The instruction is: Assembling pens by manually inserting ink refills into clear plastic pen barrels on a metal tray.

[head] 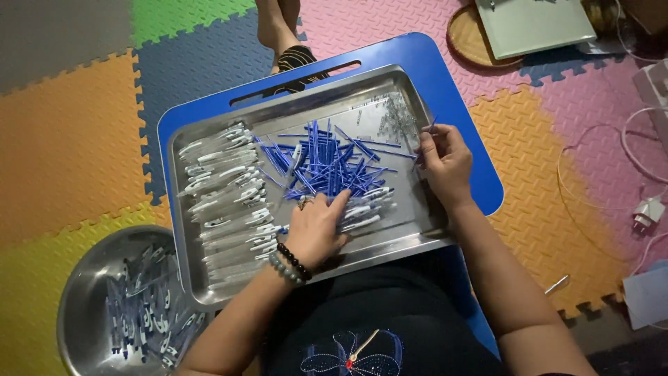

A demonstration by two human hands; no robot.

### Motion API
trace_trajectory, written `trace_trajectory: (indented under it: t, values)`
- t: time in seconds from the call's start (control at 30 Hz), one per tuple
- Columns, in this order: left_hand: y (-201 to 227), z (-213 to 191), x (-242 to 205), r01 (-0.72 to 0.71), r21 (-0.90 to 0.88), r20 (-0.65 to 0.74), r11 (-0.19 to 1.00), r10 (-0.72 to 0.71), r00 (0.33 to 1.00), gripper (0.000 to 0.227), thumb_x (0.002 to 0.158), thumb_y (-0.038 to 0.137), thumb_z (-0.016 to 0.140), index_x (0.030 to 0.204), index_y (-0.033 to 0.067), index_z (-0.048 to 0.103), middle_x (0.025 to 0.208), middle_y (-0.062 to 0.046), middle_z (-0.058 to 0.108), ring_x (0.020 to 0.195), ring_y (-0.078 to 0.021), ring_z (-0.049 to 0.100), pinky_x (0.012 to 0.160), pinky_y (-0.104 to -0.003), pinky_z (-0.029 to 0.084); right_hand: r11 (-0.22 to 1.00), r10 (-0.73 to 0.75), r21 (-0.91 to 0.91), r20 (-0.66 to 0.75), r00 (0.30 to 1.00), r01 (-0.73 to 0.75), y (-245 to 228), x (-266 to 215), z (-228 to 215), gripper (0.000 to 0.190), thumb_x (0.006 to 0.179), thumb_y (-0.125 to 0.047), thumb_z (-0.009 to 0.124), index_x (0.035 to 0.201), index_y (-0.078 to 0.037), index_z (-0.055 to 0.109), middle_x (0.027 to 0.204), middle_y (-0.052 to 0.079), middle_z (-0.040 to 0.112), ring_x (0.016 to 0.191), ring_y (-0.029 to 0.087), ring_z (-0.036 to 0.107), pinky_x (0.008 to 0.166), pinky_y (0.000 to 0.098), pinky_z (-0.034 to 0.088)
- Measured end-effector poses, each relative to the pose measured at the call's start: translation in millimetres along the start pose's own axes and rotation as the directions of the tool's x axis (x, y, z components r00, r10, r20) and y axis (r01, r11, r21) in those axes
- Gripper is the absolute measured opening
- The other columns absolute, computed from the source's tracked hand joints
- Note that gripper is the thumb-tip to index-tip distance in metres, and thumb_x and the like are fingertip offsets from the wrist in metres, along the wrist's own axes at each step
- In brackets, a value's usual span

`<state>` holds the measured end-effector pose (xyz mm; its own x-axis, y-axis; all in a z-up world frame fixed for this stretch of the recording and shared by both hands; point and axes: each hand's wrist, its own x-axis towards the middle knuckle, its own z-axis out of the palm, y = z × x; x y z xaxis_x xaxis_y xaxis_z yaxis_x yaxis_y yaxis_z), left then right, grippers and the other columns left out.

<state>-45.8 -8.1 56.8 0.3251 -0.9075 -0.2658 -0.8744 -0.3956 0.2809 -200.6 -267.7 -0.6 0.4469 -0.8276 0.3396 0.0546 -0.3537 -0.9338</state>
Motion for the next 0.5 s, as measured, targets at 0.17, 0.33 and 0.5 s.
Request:
trace_trajectory:
  t: [0.17, 0.33, 0.5]
  values:
    - [6.7, -16.6, -12.7, -0.012, -0.041, 0.001, 0.999, 0.012, 1.000, 0.108, 0.086, 0.035, 0.097, 0.175, 0.0148, 0.040, 0.134, -0.027, 0.067, 0.117, -0.0519, 0.073, 0.096, -0.061, 0.056, 1.000, -0.010, -0.007, 0.026, 1.000, 0.010, -3.8, -1.3, -0.4, 0.016, 0.121, -0.013, 0.072, 0.126, 0.002, 0.070, 0.084, 0.021, 0.076, 0.064, 0.025, 0.072, 0.057, 0.0358, 0.061]
    - [-32.9, -20.2, -12.0, -0.045, -0.187, -0.061, 0.981, 0.034, 0.998, 0.088, 0.091, 0.029, 0.091, 0.169, 0.0193, 0.051, 0.144, -0.026, 0.068, 0.129, -0.0550, 0.069, 0.093, -0.066, 0.062, 0.999, -0.032, -0.021, 0.036, 0.999, 0.033, -0.7, 0.3, -0.8, 0.014, 0.123, -0.012, 0.070, 0.127, 0.002, 0.070, 0.085, 0.021, 0.075, 0.064, 0.025, 0.071, 0.059, 0.0379, 0.060]
    - [-57.0, -39.2, -17.9, 0.171, -0.065, -0.270, 0.983, -0.182, 0.946, 0.014, 0.100, 0.021, 0.078, 0.108, 0.0303, 0.085, 0.097, -0.002, 0.081, 0.096, -0.0345, 0.082, 0.076, -0.051, 0.067, 0.997, -0.025, -0.068, 0.063, 0.998, 0.029, 4.1, 3.1, -1.1, 0.020, 0.127, -0.016, 0.060, 0.125, 0.001, 0.070, 0.083, 0.020, 0.076, 0.060, 0.024, 0.071, 0.055, 0.0362, 0.059]
